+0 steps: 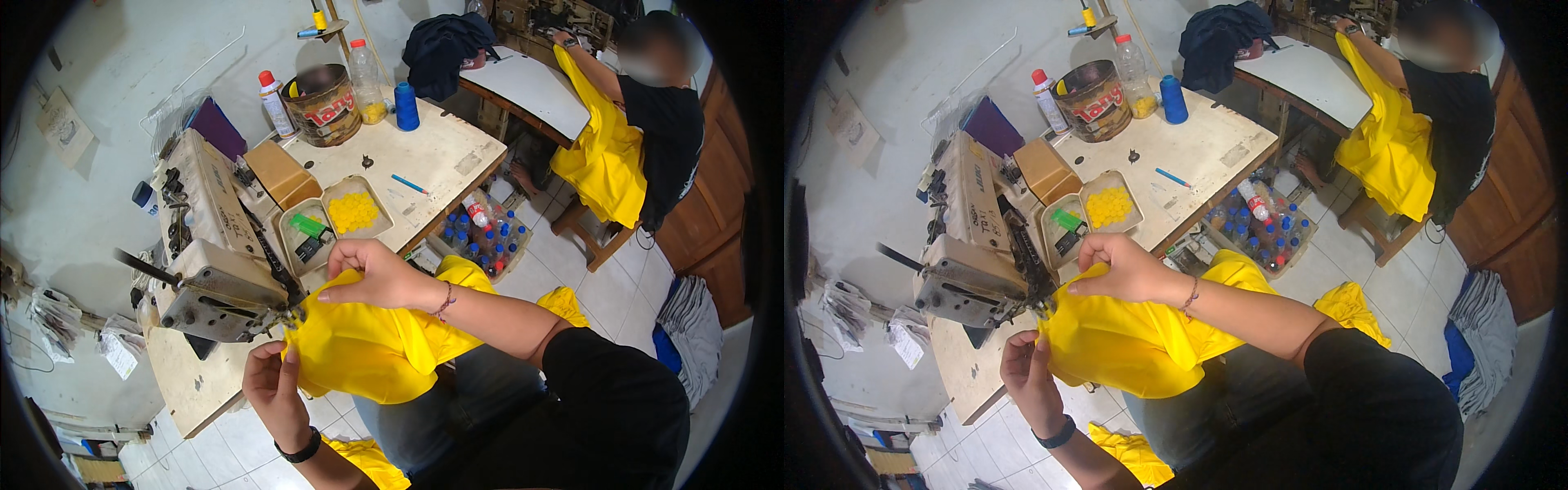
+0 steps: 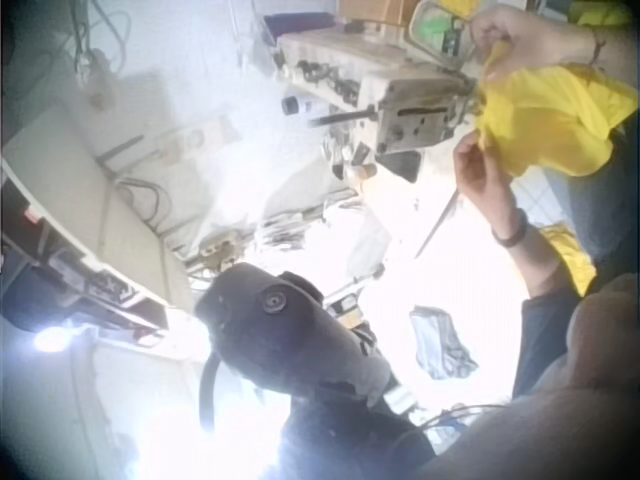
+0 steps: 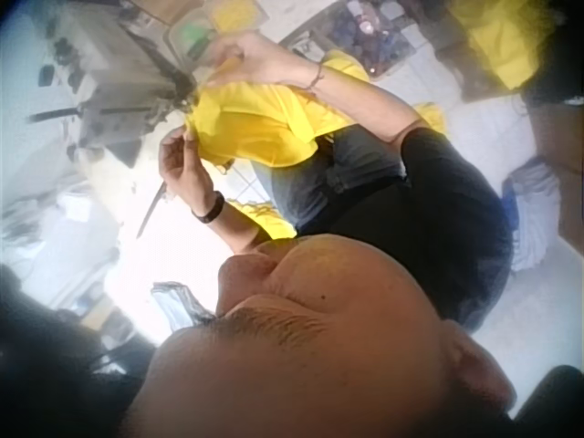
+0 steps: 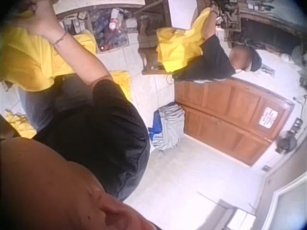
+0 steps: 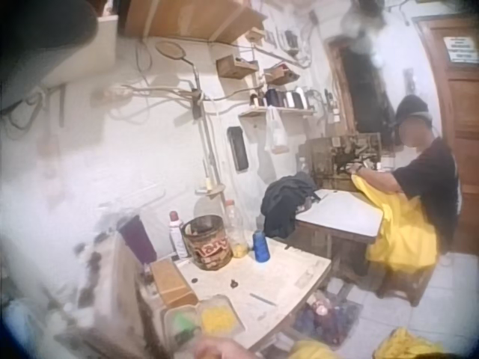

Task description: The person picks up yellow shirts and uses a blue marker to make marks on the fabric. They handle multiple shirts one at a time, folding and unfolding them to mark different areas. The marked shirts are placed on the floor.

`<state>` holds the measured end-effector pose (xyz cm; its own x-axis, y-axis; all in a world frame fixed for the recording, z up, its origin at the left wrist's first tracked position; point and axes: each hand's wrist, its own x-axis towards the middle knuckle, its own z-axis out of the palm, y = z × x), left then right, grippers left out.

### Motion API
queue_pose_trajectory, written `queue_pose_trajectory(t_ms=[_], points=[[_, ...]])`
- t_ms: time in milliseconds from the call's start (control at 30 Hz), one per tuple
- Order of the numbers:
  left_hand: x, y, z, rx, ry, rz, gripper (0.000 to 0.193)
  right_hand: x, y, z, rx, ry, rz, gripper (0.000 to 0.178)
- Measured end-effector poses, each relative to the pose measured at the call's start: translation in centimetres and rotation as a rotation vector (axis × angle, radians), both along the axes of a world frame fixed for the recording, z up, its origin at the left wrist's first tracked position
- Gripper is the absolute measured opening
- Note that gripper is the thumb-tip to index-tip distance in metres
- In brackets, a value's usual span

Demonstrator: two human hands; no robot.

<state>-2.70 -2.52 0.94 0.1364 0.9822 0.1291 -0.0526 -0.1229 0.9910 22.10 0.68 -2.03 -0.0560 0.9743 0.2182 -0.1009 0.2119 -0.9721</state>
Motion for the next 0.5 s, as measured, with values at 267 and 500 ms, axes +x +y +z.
queue_pose_trajectory(t_ms=[267, 500], points=[[-0.3, 0.2, -0.4, -0.013, -0.053, -0.038, 0.013, -0.3, -0.2, 0.2, 0.047, -0.069, 0.009, 0.024], [-0.6, -0.1, -0.4, 0.010, -0.219, -0.115, 0.026, 0.7, -3.1, 3.0, 0.083, -0.258, 0.214, 0.023]])
